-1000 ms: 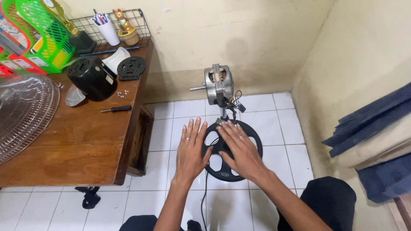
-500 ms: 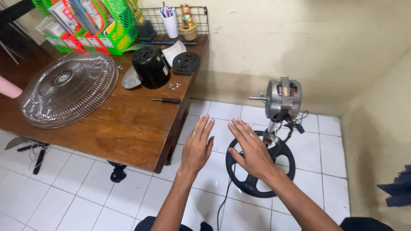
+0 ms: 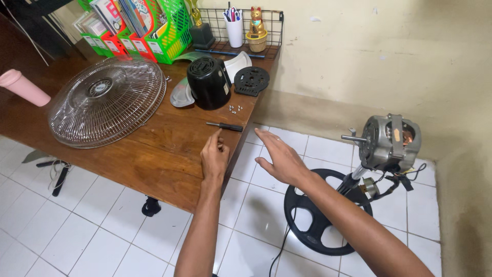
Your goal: The person sits on the floor and uses a screwdriver to tighten screws on a fan motor mounted on a stand. They repeatedly adjust the motor housing and secure it with screws.
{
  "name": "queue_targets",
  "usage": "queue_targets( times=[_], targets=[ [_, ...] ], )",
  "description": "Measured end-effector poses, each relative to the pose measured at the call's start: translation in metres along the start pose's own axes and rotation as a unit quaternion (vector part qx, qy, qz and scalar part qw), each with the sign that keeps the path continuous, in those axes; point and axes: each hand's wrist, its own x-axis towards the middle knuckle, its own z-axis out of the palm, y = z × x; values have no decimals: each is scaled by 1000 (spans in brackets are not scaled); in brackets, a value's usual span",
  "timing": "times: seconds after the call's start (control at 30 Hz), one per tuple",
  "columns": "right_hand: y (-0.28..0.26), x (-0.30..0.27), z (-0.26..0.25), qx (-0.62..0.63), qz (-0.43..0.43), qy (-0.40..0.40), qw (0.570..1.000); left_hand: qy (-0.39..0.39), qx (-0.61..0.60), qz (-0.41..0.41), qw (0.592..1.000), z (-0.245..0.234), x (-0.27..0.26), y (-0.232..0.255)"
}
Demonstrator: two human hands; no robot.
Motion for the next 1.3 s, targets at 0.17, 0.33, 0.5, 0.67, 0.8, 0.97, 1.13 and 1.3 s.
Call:
queue_targets(
  times=[0.17,0.33,0.5,0.67,0.8,0.97,1.13,1.3],
  targets=[
    [10,37,29,27,41,-42,998,10,-24,-49,998,4,2,-7],
    [20,74,59,31,26,-34,999,-5,-47,-54,997,5,1,-8],
    [33,105,83,19,-9,-6,1000,3,-134,-41,990,11,2,-15],
    [41,121,101,24,-32,6,999,3,-140,-27,990,12,3,-17],
    [46,115,109,28,18,2,999,-28,-100,-67,992,10,3,-14],
    [46,106,107,-10,-45,96,994,-39,-112,-77,990,9,3,-12],
    [47,78,87,83,62,141,984,-35,-171,17,985,10,1,-13],
    [54,39,63,125,104,176,971,-38,-135,62,988,6,-4,-8]
  ],
)
